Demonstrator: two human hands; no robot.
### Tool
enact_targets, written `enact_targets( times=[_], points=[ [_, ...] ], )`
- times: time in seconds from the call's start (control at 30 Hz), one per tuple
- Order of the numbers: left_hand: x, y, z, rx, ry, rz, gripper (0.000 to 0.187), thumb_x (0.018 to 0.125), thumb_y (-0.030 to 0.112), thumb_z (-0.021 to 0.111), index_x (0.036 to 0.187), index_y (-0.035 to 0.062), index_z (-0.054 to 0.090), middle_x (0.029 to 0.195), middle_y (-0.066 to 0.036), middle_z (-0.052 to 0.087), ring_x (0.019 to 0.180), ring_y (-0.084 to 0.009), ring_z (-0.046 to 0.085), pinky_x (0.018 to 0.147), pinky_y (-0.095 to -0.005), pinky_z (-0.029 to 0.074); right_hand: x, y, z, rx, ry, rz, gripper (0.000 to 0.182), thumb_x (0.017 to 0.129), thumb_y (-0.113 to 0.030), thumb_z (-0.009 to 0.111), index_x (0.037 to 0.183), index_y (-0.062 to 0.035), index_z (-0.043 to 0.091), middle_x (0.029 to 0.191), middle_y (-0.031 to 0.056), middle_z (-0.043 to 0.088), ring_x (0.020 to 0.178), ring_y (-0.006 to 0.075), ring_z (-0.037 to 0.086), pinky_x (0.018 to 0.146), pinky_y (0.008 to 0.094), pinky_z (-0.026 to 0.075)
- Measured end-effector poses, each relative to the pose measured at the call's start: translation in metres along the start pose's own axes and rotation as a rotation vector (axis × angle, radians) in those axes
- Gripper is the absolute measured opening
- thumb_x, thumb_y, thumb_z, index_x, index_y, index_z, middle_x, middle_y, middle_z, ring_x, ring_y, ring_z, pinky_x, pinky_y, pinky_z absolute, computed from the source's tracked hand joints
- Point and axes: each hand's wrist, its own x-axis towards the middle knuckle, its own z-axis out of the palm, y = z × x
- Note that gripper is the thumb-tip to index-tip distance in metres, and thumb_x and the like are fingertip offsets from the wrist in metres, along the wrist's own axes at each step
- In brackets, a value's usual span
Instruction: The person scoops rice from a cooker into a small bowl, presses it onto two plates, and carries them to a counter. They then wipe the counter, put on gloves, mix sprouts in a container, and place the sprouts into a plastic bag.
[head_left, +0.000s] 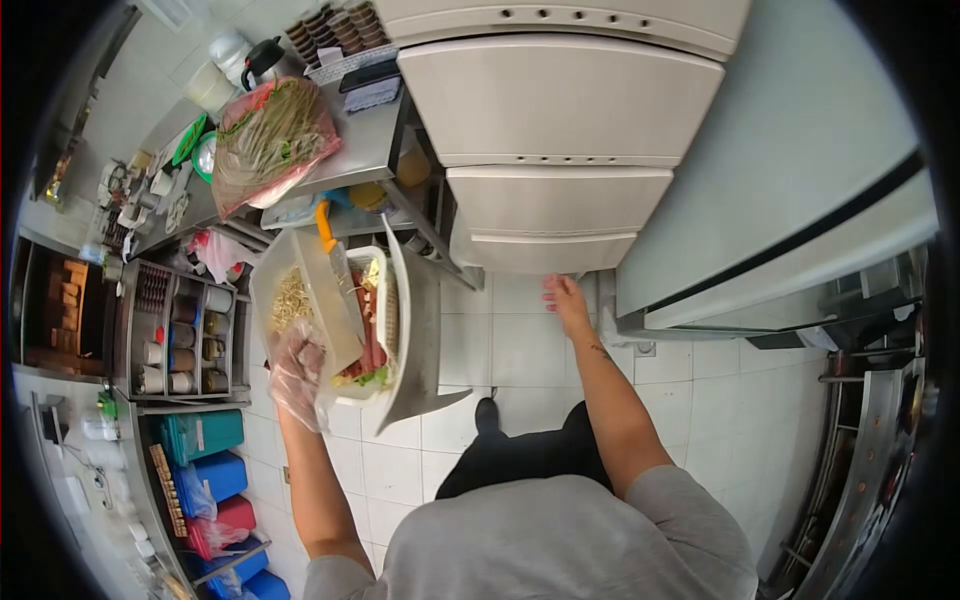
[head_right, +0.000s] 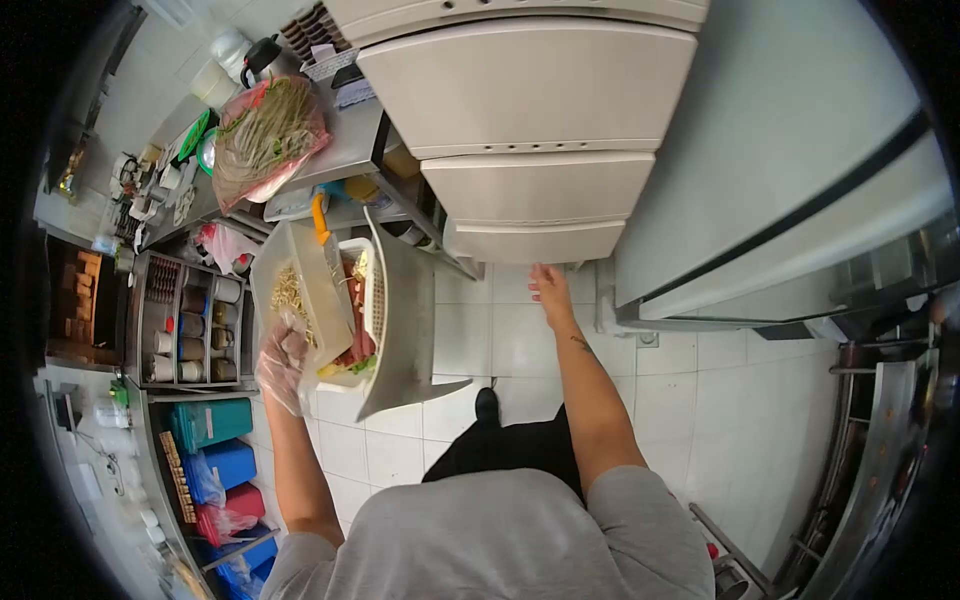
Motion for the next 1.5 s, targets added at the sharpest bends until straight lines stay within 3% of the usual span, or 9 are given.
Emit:
enact_targets(
  times=[0.33,0.73,0.8,0.93,1.0,1.1,1.23,1.4,1.5],
  points=[
    [-0.006,-0.004,-0.009,0.110,0.038,-0.080,0.010,0.084,0.015,0.063,0.083,0.0078,0.056,0.064,0.000,0.051,0.045,-0.0077,0.038,0.043,-0.0209,0.029,0.106,0.061,0.029,1.082,0.403,0.308,0.082,0.090,-0.069,0.030,0.145,-0.0082,0.027,0.148,0.0141,0.030,0.138,0.0302,0.026,0.108,0.0472,0.023],
    [0.018,-0.019,-0.012,0.061,0.031,-0.065,0.017,0.091,0.018,0.056,0.096,0.0025,0.059,0.072,-0.002,0.054,0.051,-0.0091,0.041,0.045,-0.0208,0.030,0.092,0.134,0.022,1.168,0.407,0.230,0.068,0.089,-0.072,0.026,0.115,-0.0147,0.051,0.122,0.0034,0.052,0.104,0.0214,0.047,0.091,0.0420,0.034],
    [0.024,-0.018,-0.011,0.036,0.054,-0.054,0.019,0.094,0.014,0.048,0.101,0.0003,0.058,0.073,-0.002,0.055,0.051,-0.0079,0.038,0.045,-0.0202,0.029,0.059,0.152,0.007,1.009,0.385,0.274,0.063,0.089,-0.072,0.025,0.093,-0.0156,0.053,0.087,0.0041,0.059,0.078,0.0217,0.058,0.076,0.0397,0.039],
    [0.030,-0.005,-0.004,-0.048,-0.004,-0.028,0.017,0.093,0.014,0.052,0.100,0.0009,0.059,0.073,-0.003,0.056,0.050,-0.0088,0.040,0.044,-0.0208,0.031,-0.030,0.130,-0.006,0.660,0.369,0.639,0.051,0.094,-0.056,0.040,0.079,-0.0112,0.059,0.072,0.0040,0.062,0.070,0.0223,0.059,0.069,0.0404,0.047],
    [0.034,-0.003,-0.006,-0.086,0.031,-0.036,0.016,0.093,0.015,0.053,0.100,0.0014,0.059,0.074,-0.004,0.056,0.050,-0.0096,0.041,0.044,-0.0211,0.032,-0.079,0.068,0.010,0.038,-0.022,0.644,0.039,0.095,-0.042,0.048,0.084,-0.0081,0.062,0.072,0.0054,0.061,0.068,0.0197,0.060,0.065,0.0369,0.049],
    [0.033,0.000,-0.001,-0.090,0.005,-0.042,0.015,0.094,0.016,0.053,0.098,0.0024,0.058,0.072,-0.004,0.055,0.050,-0.0109,0.043,0.044,-0.0223,0.033,-0.118,-0.026,0.036,-0.161,-0.467,0.246,0.022,0.093,-0.028,0.054,0.087,-0.0087,0.063,0.077,0.0031,0.064,0.068,0.0184,0.062,0.060,0.0290,0.046],
    [0.034,0.000,0.001,-0.174,-0.011,-0.040,0.014,0.093,0.016,0.053,0.095,0.0030,0.057,0.073,-0.005,0.056,0.051,-0.0120,0.044,0.045,-0.0238,0.034,-0.039,-0.087,0.062,-0.733,-0.067,-0.384,0.010,0.089,-0.015,0.058,0.092,-0.0079,0.065,0.082,0.0091,0.069,0.074,0.0235,0.066,0.065,0.0325,0.050],
    [0.035,-0.004,-0.009,-0.185,0.000,-0.021,0.015,0.094,0.017,0.051,0.095,0.0031,0.056,0.073,-0.005,0.055,0.052,-0.0120,0.043,0.046,-0.0236,0.034,0.075,-0.042,0.078,-1.636,0.110,-0.428,0.034,0.080,-0.031,0.068,0.100,-0.0037,0.066,0.088,0.0125,0.070,0.092,0.0296,0.067,0.082,0.0390,0.051],
    [0.028,-0.002,-0.007,-0.161,0.061,-0.033,0.015,0.094,0.016,0.050,0.094,0.0030,0.056,0.071,-0.004,0.054,0.051,-0.0116,0.042,0.046,-0.0228,0.033,0.092,-0.036,0.080,-1.701,0.017,-0.251,0.038,0.075,-0.032,0.070,0.100,-0.0035,0.067,0.087,0.0135,0.070,0.098,0.0307,0.065,0.086,0.0424,0.050]
  ],
)
